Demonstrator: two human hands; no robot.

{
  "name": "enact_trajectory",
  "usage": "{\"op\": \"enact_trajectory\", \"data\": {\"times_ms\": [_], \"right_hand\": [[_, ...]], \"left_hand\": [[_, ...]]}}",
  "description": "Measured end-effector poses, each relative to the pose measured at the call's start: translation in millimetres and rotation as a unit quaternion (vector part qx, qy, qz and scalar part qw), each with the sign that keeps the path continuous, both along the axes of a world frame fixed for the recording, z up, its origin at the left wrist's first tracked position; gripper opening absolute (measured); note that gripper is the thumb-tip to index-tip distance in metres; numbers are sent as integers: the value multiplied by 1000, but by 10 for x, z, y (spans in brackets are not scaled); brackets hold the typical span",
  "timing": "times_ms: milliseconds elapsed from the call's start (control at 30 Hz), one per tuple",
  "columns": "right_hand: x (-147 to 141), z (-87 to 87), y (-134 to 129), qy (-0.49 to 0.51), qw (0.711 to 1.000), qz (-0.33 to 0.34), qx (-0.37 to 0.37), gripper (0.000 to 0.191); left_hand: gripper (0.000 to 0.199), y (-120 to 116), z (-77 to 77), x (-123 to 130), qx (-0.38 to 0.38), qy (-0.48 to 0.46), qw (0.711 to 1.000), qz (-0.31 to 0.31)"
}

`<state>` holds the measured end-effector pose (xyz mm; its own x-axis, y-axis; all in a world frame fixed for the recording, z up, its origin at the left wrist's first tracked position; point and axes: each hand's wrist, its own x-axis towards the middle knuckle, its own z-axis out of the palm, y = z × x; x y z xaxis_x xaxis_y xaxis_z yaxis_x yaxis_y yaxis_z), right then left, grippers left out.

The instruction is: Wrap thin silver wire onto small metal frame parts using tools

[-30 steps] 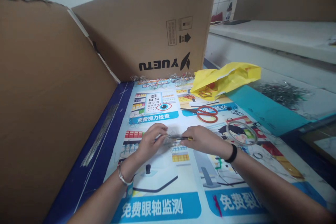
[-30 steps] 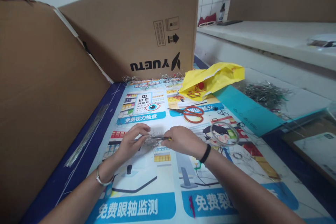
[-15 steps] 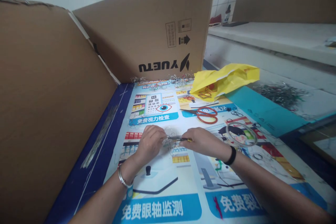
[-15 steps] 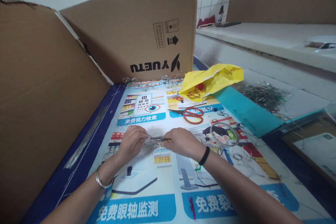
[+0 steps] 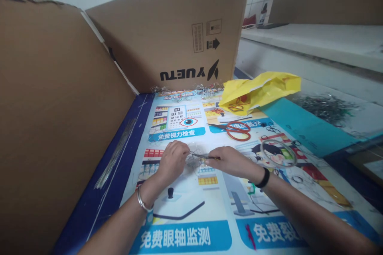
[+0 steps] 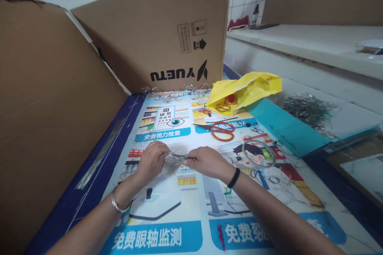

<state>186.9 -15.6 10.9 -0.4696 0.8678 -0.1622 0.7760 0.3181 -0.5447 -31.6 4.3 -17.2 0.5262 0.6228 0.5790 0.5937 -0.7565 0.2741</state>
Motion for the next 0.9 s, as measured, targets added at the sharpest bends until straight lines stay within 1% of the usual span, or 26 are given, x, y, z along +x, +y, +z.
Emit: {"op": "enact_trajectory", "data": {"times_ms": [133,233,300,367,433,533,600,767,900], "right_hand": [[19,42,-5,-36,999,1,18,33],[69,119,-6,-79,996,-4,36,34],[104,173,-7,-89,995,-5,53,35],[119,214,-16,-87,993,-2,84,35],[105,230,-34,-91,987,0,132,34],[47,210,-67,-129,970,-6,206,30],[14,183,-82,-152,960,-3,237,29],[3,136,-86,-166,947,15,276,26],[7,114,-85,-169,941,23,292,20]], "left_hand": [[13,-4,-3,-4,7,8,1000,-7],[14,0,-7,-9,10,5,1000,-7],[14,3,-9,-11,10,7,1000,-8],[14,3,-12,-10,12,9,1000,-10],[14,0,-15,-6,13,12,1000,-11],[14,-5,-12,2,8,13,1000,-19],[15,-6,-4,7,5,13,1000,-27],[16,-9,22,20,8,13,999,-36],[16,-17,35,26,-1,25,999,-31]]}}
